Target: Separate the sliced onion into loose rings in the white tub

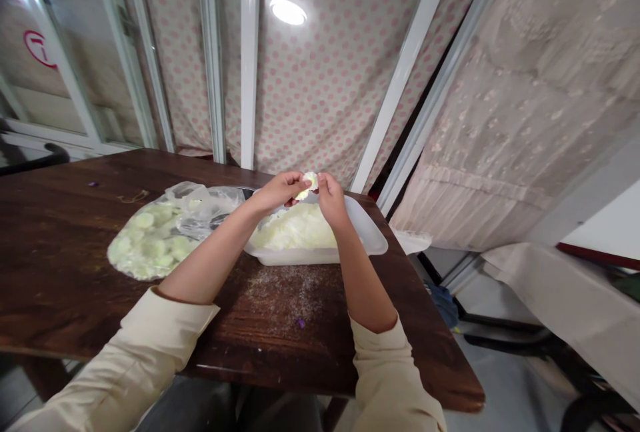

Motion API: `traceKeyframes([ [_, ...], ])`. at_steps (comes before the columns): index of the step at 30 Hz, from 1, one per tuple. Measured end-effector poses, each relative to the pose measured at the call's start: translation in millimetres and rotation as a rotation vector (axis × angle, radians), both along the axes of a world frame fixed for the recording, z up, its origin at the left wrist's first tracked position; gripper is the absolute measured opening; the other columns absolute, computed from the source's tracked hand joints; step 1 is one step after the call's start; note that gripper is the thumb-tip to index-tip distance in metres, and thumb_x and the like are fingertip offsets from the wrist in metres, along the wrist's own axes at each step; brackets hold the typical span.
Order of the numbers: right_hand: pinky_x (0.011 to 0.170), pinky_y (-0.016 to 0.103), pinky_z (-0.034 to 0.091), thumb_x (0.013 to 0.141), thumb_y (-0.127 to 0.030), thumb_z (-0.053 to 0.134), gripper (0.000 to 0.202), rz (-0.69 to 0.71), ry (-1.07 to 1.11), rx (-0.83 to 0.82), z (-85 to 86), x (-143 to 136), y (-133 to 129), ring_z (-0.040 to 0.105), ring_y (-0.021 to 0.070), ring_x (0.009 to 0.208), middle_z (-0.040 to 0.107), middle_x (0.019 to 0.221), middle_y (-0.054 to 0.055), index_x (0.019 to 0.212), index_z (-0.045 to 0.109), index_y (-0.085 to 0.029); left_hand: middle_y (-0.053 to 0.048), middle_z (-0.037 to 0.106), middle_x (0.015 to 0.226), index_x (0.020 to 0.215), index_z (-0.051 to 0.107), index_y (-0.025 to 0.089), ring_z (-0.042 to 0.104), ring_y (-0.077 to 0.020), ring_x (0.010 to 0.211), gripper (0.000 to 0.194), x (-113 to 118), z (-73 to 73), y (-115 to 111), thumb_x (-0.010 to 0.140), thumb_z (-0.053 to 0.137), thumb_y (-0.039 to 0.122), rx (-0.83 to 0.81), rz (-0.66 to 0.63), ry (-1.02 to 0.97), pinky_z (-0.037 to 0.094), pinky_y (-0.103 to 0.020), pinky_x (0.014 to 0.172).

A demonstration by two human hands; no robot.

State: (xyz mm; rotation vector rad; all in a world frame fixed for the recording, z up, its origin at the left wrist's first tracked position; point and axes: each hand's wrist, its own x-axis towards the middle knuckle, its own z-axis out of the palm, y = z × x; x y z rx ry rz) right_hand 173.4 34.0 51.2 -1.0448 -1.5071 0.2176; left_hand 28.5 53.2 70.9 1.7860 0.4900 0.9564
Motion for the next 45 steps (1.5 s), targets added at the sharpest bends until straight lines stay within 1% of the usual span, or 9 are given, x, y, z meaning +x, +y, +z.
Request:
traceKeyframes([
  [6,0.053,0.021,0.037,0.076,-0.058,0.048,0.039,0.122,0.091,-0.054,-0.4,-1,3,0.042,0.0071,0.051,0.045,0.058,-0.005,0.067,0.045,-0.020,0.007,0.032,0.051,0.062,0.038,0.016,0.033,-0.0018,0.042,0.029,-1,0.6,1,0.078,0.055,0.033,0.057,0.045,0.011,0.033,-0.015,0.041],
  [12,0.053,0.023,0.038,0.074,-0.055,0.050,0.039,-0.068,0.032,-0.040,2.0,-1,0,0.047,0.0103,0.053,0.050,0.056,-0.002,0.066,0.054,-0.017,0.007,0.028,0.051,0.060,0.036,0.017,0.033,-0.0029,0.044,0.032,0,-3.4,5,0.077,0.054,0.037,0.105,0.070,0.051,0.035,-0.016,0.043],
  [18,0.053,0.023,0.037,0.074,-0.058,0.048,0.041,-0.142,0.065,-0.020,-3.6,10,6,0.044,0.0099,0.051,0.049,0.054,-0.002,0.064,0.051,-0.018,0.005,0.038,0.050,0.062,0.045,0.015,0.041,-0.0053,0.042,0.025,-1,-7.5,13,0.075,0.055,0.034,0.153,0.308,0.194,0.032,-0.017,0.041],
  [22,0.052,0.024,0.034,0.079,-0.058,0.040,0.044,-0.148,-0.067,-0.053,-5.5,5,5,0.043,0.0103,0.051,0.043,0.052,-0.003,0.061,0.046,-0.019,0.005,0.042,0.054,0.078,0.055,0.015,0.039,-0.0047,0.041,0.024,0,-9.9,15,0.076,0.055,0.039,0.081,0.177,0.161,0.034,-0.019,0.041],
  [25,0.051,0.024,0.031,0.081,-0.057,0.037,0.046,-0.175,-0.190,-0.037,-5.0,0,2,0.038,0.0099,0.050,0.037,0.049,-0.004,0.056,0.040,-0.019,0.007,0.031,0.050,0.070,0.054,0.015,0.031,-0.0030,0.040,0.027,2,-11.2,13,0.077,0.053,0.041,0.026,0.066,0.115,0.034,-0.018,0.042],
  [36,0.049,0.025,0.022,0.083,-0.057,0.033,0.050,-0.277,-0.255,-0.024,-4.4,-3,-2,0.027,0.0086,0.047,0.025,0.046,-0.004,0.049,0.028,-0.019,0.007,0.028,0.045,0.055,0.034,0.018,0.035,-0.0051,0.038,0.033,4,-10.8,11,0.080,0.047,0.035,0.116,0.154,0.179,0.034,-0.020,0.043],
  [39,0.050,0.025,0.024,0.083,-0.053,0.034,0.046,-0.346,-0.220,0.015,0.1,-5,-6,0.030,0.0096,0.049,0.030,0.047,-0.004,0.052,0.030,-0.020,0.006,0.034,0.043,0.054,0.036,0.018,0.040,-0.0067,0.039,0.032,3,-10.7,13,0.079,0.047,0.035,0.198,0.276,0.237,0.030,-0.020,0.044],
  [42,0.050,0.025,0.024,0.078,-0.045,0.048,0.043,-0.397,-0.234,0.096,11.9,-16,-22,0.026,0.0088,0.049,0.025,0.048,-0.005,0.053,0.024,-0.020,0.005,0.039,0.042,0.056,0.040,0.017,0.043,-0.0079,0.040,0.030,0,-9.8,15,0.079,0.045,0.034,0.231,0.364,0.280,0.029,-0.021,0.045],
  [45,0.050,0.025,0.023,0.079,-0.036,0.048,0.044,-0.264,-0.334,0.143,26.3,-39,-49,0.022,0.0076,0.047,0.020,0.047,-0.005,0.052,0.018,-0.020,0.005,0.042,0.046,0.057,0.042,0.016,0.044,-0.0080,0.044,0.024,-2,-7.8,18,0.077,0.045,0.029,0.233,0.372,0.274,0.030,-0.021,0.047],
])
